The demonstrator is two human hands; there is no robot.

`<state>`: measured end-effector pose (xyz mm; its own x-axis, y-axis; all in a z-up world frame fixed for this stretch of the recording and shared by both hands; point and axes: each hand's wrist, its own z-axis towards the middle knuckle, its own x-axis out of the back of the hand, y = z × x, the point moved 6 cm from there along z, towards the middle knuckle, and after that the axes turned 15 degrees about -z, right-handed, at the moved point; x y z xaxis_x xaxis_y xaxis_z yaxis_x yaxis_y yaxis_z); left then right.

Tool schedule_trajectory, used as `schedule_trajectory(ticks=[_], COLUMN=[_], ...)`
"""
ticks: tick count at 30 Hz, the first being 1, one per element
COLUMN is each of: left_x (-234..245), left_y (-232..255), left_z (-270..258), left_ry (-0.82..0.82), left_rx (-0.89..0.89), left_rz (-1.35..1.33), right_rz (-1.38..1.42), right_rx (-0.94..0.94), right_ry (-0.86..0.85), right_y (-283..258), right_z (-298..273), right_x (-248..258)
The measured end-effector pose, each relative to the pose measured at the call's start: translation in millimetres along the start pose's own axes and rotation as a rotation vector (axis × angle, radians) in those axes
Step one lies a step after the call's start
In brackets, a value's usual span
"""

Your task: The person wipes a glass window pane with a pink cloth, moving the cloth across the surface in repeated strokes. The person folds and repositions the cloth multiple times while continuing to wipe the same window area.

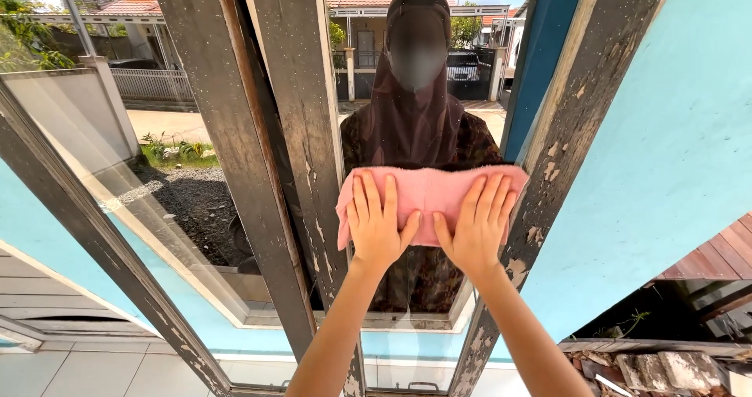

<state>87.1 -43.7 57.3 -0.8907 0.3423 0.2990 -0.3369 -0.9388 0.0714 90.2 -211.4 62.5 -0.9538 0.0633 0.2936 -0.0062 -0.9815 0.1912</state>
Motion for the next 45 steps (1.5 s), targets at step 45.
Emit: schedule_trajectory(ticks=[45], left_x=[59], left_y=[8], left_z=[264], left_ry=[-0.078], left_rx=[0.05], left_rz=[-0.109], right_rz=[0.028], right_rx=[0.047], right_ry=[0.054], right_y=[48], right_z=[260], right_x=[55])
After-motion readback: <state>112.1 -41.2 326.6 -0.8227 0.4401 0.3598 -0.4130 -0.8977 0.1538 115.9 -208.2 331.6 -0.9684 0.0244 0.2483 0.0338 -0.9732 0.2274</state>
